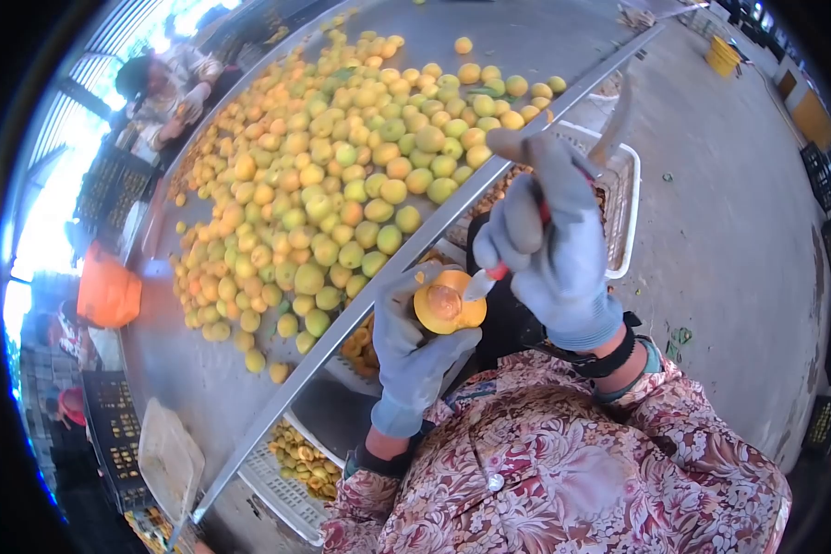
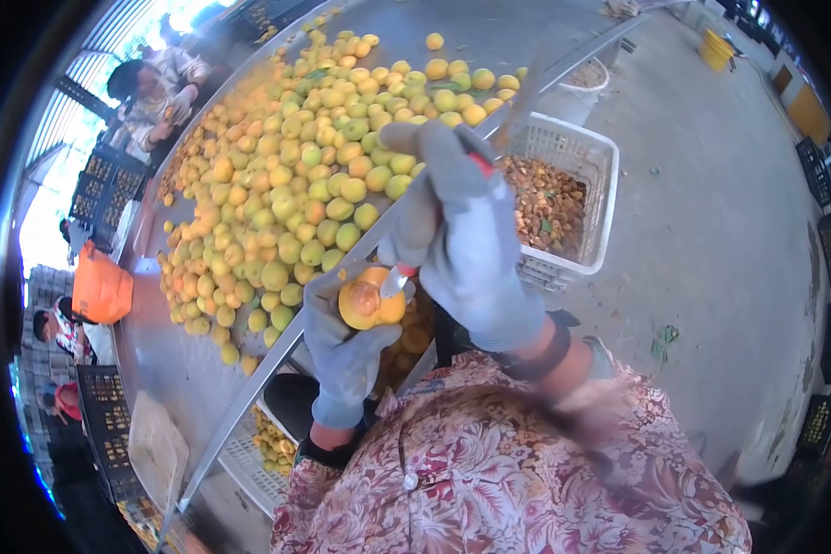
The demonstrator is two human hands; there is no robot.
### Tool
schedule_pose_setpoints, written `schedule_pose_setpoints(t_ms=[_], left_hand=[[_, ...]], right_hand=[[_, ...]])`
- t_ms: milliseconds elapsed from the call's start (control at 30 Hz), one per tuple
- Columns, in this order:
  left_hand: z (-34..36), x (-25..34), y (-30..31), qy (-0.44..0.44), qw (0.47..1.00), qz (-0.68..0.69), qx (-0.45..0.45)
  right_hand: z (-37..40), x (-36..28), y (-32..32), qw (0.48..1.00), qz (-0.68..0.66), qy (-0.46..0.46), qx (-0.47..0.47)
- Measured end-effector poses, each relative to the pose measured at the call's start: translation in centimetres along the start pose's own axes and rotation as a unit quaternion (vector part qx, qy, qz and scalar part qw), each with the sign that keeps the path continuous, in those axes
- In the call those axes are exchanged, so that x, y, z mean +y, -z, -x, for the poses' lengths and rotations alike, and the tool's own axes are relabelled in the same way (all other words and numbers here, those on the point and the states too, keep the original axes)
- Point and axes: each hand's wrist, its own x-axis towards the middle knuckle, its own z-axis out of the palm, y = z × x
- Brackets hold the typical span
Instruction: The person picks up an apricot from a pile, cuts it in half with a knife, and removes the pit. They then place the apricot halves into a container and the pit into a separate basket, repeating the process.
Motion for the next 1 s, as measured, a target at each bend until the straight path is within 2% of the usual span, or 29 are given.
schedule_pose_setpoints(t_ms=[33,100,133,200,300,333,400,433,500,533,633,667,700,733,767,833,867,900,967,1000], left_hand=[[-0.3,-0.2,-0.3,0.005,1.000,0.000,-0.006],[-0.8,-0.6,-0.9,-0.040,0.998,-0.025,-0.031],[-1.1,-0.6,-1.2,-0.035,0.998,-0.026,-0.035],[-1.5,-0.8,-1.7,-0.072,0.987,-0.135,-0.042],[-1.8,-1.7,-2.6,-0.060,0.979,-0.195,-0.028],[-2.1,-2.1,-2.8,-0.059,0.979,-0.195,-0.032],[-2.6,-2.7,-3.1,-0.088,0.940,-0.323,-0.062],[-2.9,-2.8,-3.7,-0.087,0.940,-0.322,-0.066],[-3.4,-2.7,-4.8,-0.048,0.982,-0.181,-0.033],[-3.4,-3.2,-4.7,-0.025,0.986,-0.165,-0.017],[-3.9,-4.0,-4.8,-0.041,0.987,-0.145,-0.050],[-4.0,-4.0,-4.8,-0.038,0.987,-0.146,-0.052],[-4.2,-3.9,-4.8,0.013,0.990,-0.136,-0.037],[-4.3,-3.8,-4.8,0.062,0.990,-0.125,-0.021],[-4.8,-4.0,-4.8,0.059,0.990,-0.126,-0.022],[-5.5,-4.6,-4.9,-0.036,0.972,-0.222,-0.075],[-5.8,-4.9,-5.1,-0.001,0.981,-0.187,-0.056],[-6.4,-5.2,-5.2,-0.004,0.981,-0.187,-0.059],[-7.8,-5.8,-5.4,0.030,0.972,-0.220,-0.074],[-8.6,-7.0,-5.6,-0.052,0.963,-0.255,-0.070]], right_hand=[[-0.1,0.2,0.2,0.999,0.023,0.001,0.040],[-0.3,0.1,1.1,0.997,0.043,0.024,0.052],[-0.5,0.0,1.2,0.997,0.050,0.023,0.060],[-0.7,-0.3,1.6,0.995,0.057,0.024,0.073],[-1.0,-0.5,2.0,0.989,0.086,0.022,0.118],[-1.1,-0.5,2.3,0.984,0.118,0.033,0.131],[-0.8,-1.1,1.7,0.965,0.208,0.056,0.149],[-1.2,-1.1,1.9,0.965,0.207,0.058,0.152],[-1.8,-0.6,2.9,0.954,0.221,0.093,0.182],[-2.1,-0.4,3.7,0.979,0.115,0.057,0.156],[-2.7,-0.8,5.0,0.977,0.177,0.027,0.114],[-3.2,-0.8,6.2,0.991,0.024,-0.031,0.129],[-4.0,-0.7,7.3,0.978,-0.129,-0.088,0.138],[-4.5,-0.4,7.9,0.970,-0.127,-0.113,0.175],[-4.6,-0.2,8.1,0.970,-0.128,-0.111,0.172],[-4.5,0.2,8.5,0.981,-0.076,-0.071,0.161],[-4.7,0.3,8.8,0.981,-0.078,-0.070,0.163],[-5.3,0.2,9.2,0.979,-0.091,-0.058,0.173],[-6.2,0.1,10.3,0.978,-0.103,-0.038,0.179],[-6.9,0.1,11.3,0.961,-0.142,-0.071,0.225]])
